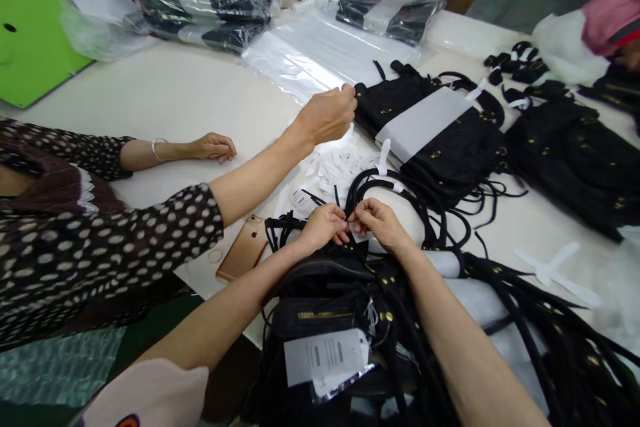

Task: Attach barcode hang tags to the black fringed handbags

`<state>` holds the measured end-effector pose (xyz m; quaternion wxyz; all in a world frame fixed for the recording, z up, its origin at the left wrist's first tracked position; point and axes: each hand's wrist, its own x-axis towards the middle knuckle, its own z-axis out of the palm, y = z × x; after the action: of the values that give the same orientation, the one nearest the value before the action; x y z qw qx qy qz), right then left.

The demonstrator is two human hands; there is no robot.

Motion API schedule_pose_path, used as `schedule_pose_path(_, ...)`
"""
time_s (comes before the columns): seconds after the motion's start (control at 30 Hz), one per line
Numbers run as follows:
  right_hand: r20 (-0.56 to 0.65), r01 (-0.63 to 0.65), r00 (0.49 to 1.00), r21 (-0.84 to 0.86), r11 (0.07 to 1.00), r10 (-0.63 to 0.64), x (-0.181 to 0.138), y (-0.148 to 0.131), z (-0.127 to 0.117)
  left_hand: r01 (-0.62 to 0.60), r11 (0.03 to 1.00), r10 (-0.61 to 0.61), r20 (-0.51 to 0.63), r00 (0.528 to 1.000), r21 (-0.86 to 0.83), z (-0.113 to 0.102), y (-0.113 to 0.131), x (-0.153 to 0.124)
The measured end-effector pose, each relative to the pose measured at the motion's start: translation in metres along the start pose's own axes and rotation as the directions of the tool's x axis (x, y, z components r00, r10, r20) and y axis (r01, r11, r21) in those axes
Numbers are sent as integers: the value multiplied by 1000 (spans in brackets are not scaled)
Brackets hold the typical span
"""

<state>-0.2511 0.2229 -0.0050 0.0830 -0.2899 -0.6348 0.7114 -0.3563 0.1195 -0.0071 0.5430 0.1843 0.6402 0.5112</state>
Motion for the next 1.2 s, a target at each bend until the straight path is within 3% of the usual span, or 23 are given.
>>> schedule_pose_path(0.33, 23, -116, 993, 208, 971, 114, 0, 5, -3, -48, 985, 59, -62, 996, 163, -5, -5, -3)
schedule_pose_path(0.57, 33, -137, 990, 95, 986, 135, -2, 2, -5, -90, 978, 102, -53, 993, 186, -3, -5, -4)
schedule_pose_path(0.87, 88, -125, 988, -25, 992, 127, 0, 6, -2, -51, 965, 67, -53, 996, 259, 2, 2, -8)
schedule_pose_path(1.07, 108, -54, 991, -176, 983, 74, 1, 10, -4, -53, 974, 53, 3, 999, 219, 2, -1, -6)
schedule_pose_path(1.2, 84, -20, 996, -224, 974, 40, 1, 10, -5, -86, 949, 88, 7, 996, 304, 0, -4, -5)
